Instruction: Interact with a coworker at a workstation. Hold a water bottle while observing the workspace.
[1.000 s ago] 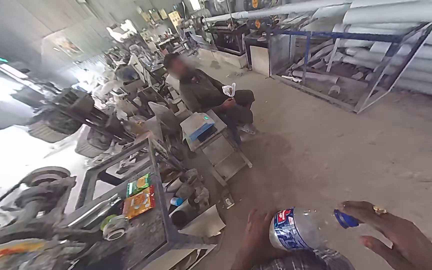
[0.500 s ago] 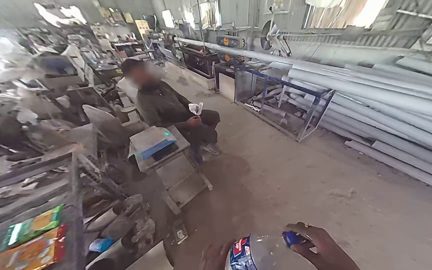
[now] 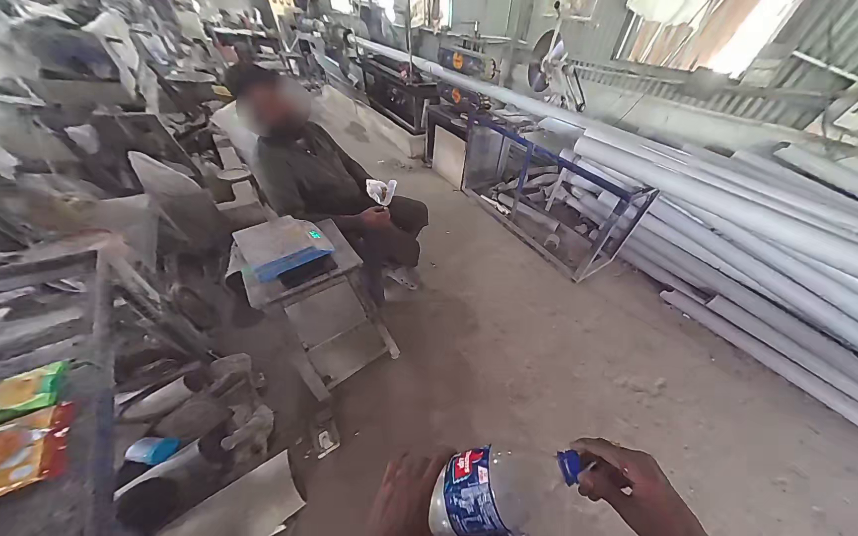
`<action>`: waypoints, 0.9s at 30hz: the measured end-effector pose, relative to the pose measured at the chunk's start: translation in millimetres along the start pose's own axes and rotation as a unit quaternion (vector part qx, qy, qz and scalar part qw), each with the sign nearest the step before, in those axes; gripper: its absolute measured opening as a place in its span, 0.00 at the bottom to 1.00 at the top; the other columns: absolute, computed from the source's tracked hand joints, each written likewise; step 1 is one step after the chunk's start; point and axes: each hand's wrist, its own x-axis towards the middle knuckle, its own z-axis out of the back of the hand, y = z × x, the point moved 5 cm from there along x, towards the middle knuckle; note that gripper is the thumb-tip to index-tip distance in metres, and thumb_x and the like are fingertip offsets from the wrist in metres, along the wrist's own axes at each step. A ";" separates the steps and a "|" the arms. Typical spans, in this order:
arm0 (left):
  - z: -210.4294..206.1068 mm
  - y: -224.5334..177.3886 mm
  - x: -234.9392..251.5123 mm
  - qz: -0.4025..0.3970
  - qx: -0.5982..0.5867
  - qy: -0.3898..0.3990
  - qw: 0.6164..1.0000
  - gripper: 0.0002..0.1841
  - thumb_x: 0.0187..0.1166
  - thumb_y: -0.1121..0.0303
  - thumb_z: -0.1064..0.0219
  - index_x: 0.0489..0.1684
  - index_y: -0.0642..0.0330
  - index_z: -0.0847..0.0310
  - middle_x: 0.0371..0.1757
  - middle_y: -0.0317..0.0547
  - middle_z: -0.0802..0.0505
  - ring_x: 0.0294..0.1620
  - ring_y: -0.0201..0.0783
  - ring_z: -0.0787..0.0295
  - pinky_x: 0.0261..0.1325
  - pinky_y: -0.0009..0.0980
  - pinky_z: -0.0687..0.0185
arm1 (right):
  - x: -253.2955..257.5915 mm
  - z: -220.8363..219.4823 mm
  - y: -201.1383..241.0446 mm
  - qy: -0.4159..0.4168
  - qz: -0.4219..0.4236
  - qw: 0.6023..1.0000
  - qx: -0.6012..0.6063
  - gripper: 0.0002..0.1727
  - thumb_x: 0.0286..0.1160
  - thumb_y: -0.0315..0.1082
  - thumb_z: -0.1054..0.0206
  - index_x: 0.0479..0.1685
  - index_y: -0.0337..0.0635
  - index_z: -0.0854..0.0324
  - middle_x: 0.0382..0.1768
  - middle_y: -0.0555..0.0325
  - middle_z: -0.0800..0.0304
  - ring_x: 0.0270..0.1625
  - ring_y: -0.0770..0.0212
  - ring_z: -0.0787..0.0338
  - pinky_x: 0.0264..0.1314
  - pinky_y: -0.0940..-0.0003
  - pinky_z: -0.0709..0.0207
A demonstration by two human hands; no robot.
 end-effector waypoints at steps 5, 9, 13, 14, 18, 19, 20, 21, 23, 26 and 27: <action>-2.8 -5.9 7.8 -0.004 0.003 0.011 1.000 0.48 0.58 0.48 0.15 0.82 0.61 0.28 0.62 0.63 0.08 0.68 0.64 0.14 0.85 0.66 0.46 | -2.7 6.2 -9.4 0.003 -0.001 1.000 -0.010 0.21 0.76 0.30 0.34 0.64 0.23 0.19 0.54 0.38 0.08 0.44 0.56 0.05 0.48 0.63 0.11; -6.0 -8.8 11.6 -0.012 0.002 0.002 1.000 0.48 0.56 0.47 0.15 0.81 0.59 0.27 0.61 0.62 0.08 0.66 0.62 0.13 0.85 0.66 0.45 | -9.4 16.0 -8.0 0.017 0.035 0.999 0.011 0.19 0.71 0.23 0.30 0.62 0.25 0.17 0.58 0.39 0.10 0.46 0.62 0.04 0.49 0.71 0.09; -9.1 -13.6 15.4 -0.020 0.005 -0.002 1.000 0.48 0.56 0.46 0.15 0.80 0.59 0.27 0.60 0.60 0.07 0.65 0.60 0.11 0.85 0.67 0.46 | -4.9 16.7 -16.0 -0.013 -0.012 1.000 0.007 0.14 0.74 0.26 0.34 0.52 0.23 0.14 0.33 0.47 0.07 0.29 0.67 0.08 0.37 0.72 0.12; -9.8 -14.2 16.5 -0.018 0.009 0.003 1.000 0.48 0.55 0.44 0.15 0.80 0.57 0.27 0.61 0.59 0.07 0.66 0.59 0.12 0.86 0.66 0.47 | -3.8 15.7 -17.4 -0.017 -0.022 1.000 -0.004 0.14 0.76 0.28 0.36 0.50 0.24 0.13 0.31 0.49 0.08 0.27 0.66 0.09 0.35 0.71 0.13; -8.3 -18.3 18.7 0.000 0.008 0.017 1.000 0.49 0.57 0.44 0.16 0.82 0.58 0.29 0.62 0.61 0.08 0.68 0.62 0.14 0.86 0.66 0.48 | -3.9 17.8 -16.1 0.047 -0.017 0.999 -0.021 0.25 0.75 0.27 0.32 0.69 0.22 0.22 0.54 0.34 0.09 0.48 0.48 0.05 0.54 0.56 0.11; -8.6 -18.7 18.4 0.001 0.008 0.009 1.000 0.49 0.56 0.44 0.16 0.82 0.58 0.28 0.61 0.62 0.08 0.67 0.62 0.13 0.85 0.66 0.46 | -4.0 18.3 -15.5 0.062 -0.003 0.998 -0.023 0.26 0.73 0.25 0.31 0.70 0.22 0.23 0.57 0.31 0.11 0.51 0.45 0.05 0.57 0.54 0.11; -8.7 -20.2 17.3 0.002 0.007 0.002 1.000 0.48 0.56 0.45 0.15 0.81 0.58 0.27 0.60 0.62 0.08 0.67 0.62 0.13 0.84 0.66 0.44 | -4.0 18.6 -15.6 0.066 0.016 0.997 -0.027 0.24 0.72 0.23 0.30 0.68 0.22 0.21 0.56 0.31 0.11 0.49 0.44 0.05 0.55 0.54 0.10; -8.4 -21.9 16.6 0.005 0.006 0.002 1.000 0.48 0.57 0.46 0.15 0.81 0.59 0.27 0.61 0.63 0.08 0.67 0.63 0.14 0.84 0.66 0.44 | -2.9 19.1 -17.1 0.059 0.039 0.997 -0.031 0.22 0.70 0.22 0.29 0.64 0.22 0.19 0.53 0.30 0.10 0.46 0.44 0.04 0.52 0.54 0.10; -6.3 -22.2 15.0 0.026 0.007 0.021 0.999 0.49 0.58 0.47 0.15 0.83 0.58 0.30 0.64 0.63 0.10 0.71 0.63 0.17 0.86 0.66 0.48 | 1.3 16.6 -20.9 0.060 0.064 0.996 -0.034 0.21 0.68 0.21 0.29 0.62 0.20 0.18 0.49 0.29 0.09 0.41 0.42 0.04 0.47 0.51 0.10; -8.2 -14.0 10.3 0.025 0.025 0.003 0.999 0.49 0.55 0.46 0.14 0.81 0.60 0.27 0.61 0.64 0.08 0.68 0.65 0.14 0.83 0.67 0.42 | 8.1 9.4 -25.8 0.100 0.042 0.994 -0.033 0.21 0.73 0.24 0.30 0.64 0.20 0.20 0.49 0.28 0.08 0.44 0.36 0.05 0.52 0.42 0.12; -9.8 -11.4 8.7 0.020 0.029 -0.012 0.999 0.49 0.53 0.46 0.14 0.79 0.61 0.26 0.59 0.65 0.07 0.66 0.66 0.13 0.81 0.67 0.39 | 10.4 7.6 -26.9 0.104 0.043 0.993 -0.030 0.21 0.74 0.25 0.29 0.64 0.20 0.20 0.49 0.28 0.08 0.44 0.35 0.05 0.52 0.41 0.13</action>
